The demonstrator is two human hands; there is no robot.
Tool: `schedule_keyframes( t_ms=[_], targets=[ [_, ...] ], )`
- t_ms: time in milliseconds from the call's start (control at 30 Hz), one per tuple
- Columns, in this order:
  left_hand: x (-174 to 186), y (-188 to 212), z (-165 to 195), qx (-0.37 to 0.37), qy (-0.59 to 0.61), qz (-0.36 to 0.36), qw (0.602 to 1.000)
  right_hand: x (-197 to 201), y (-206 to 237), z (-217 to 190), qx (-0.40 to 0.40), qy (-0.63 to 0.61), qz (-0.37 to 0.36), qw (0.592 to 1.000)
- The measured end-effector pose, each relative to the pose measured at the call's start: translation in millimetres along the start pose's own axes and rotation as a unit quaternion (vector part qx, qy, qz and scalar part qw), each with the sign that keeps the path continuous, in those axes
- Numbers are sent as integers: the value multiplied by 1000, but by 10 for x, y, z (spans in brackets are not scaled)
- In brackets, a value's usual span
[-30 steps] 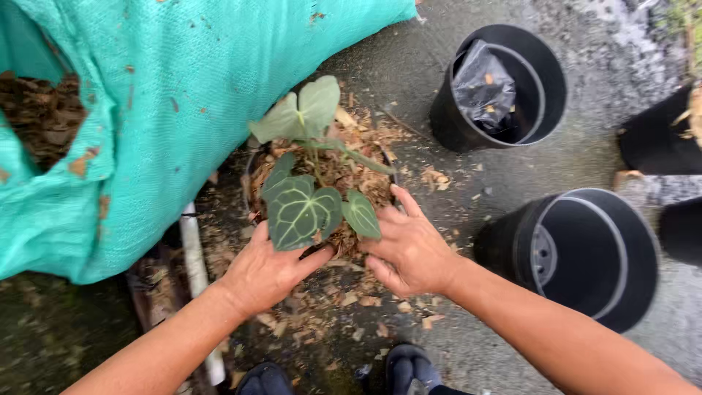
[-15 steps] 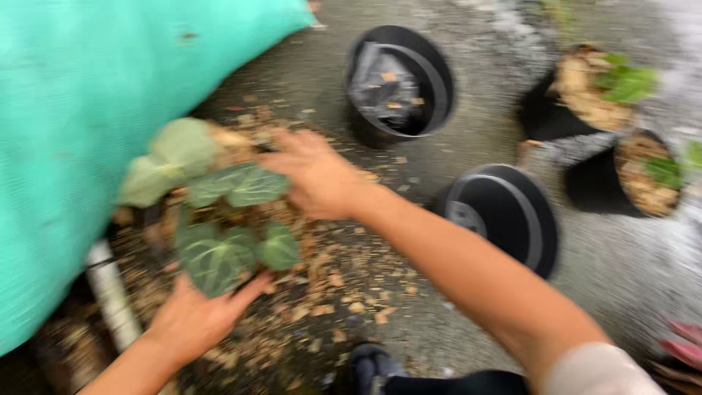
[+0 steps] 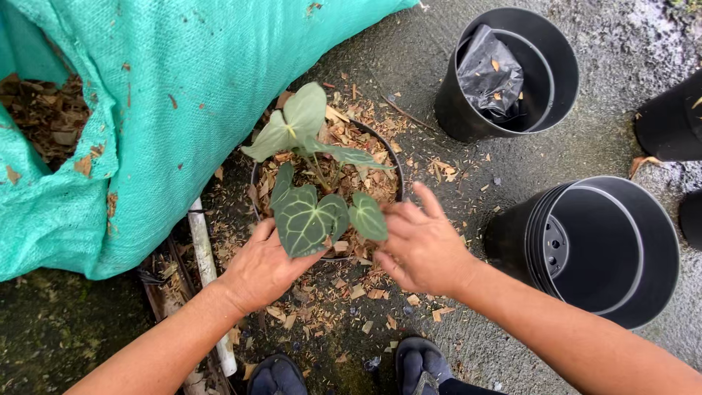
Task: The person adds wood chips to a potted plant by hand, spreading them around the base of the plant. The person repeatedly reaches into a green sack to gather more chips and places them into the pot.
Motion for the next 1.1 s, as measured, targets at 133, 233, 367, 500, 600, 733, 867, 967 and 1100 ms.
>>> schedule_keyframes(
  t_ms=[133, 233, 367, 500, 600, 733, 867, 967, 1100],
  targets=[
    [9, -7, 79, -27, 19, 24, 999, 73, -24, 45, -22, -14, 18, 999],
    [10, -35, 236, -108, 11, 58, 992, -48, -54, -144, 9, -51, -63, 997],
    [-54, -45, 254, -98, 13, 11, 995, -50, -62, -280, 77, -78, -10, 994],
    [-33, 31, 139, -53, -42, 12, 998, -2, 35, -11, 86, -120, 39, 988],
    [16, 119, 55, -59, -47, 40, 996, 31, 86, 225, 41, -95, 89, 991],
    [183, 238, -183, -45, -30, 100, 994, 27, 22, 507, -56, -95, 130, 985],
    [465, 284, -457, 62, 10, 210, 976, -12, -199, 676, -34, -88, 110, 989],
    [614, 82, -654, 113, 98, 219, 964, -52, -433, 780, -8, -97, 74, 993],
    [764, -370, -799, 97, 126, 207, 965, -99, -805, 827, 10, -93, 40, 995]
  ],
)
Point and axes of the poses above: each hand's wrist, its own y-axis away from the middle knuckle, its own x-axis out of the back of the hand, z = x × y, the point moved 6 cm from there along -y, towards the middle knuckle, and after that the axes turned 11 degrees about y, right-handed, at the moved point
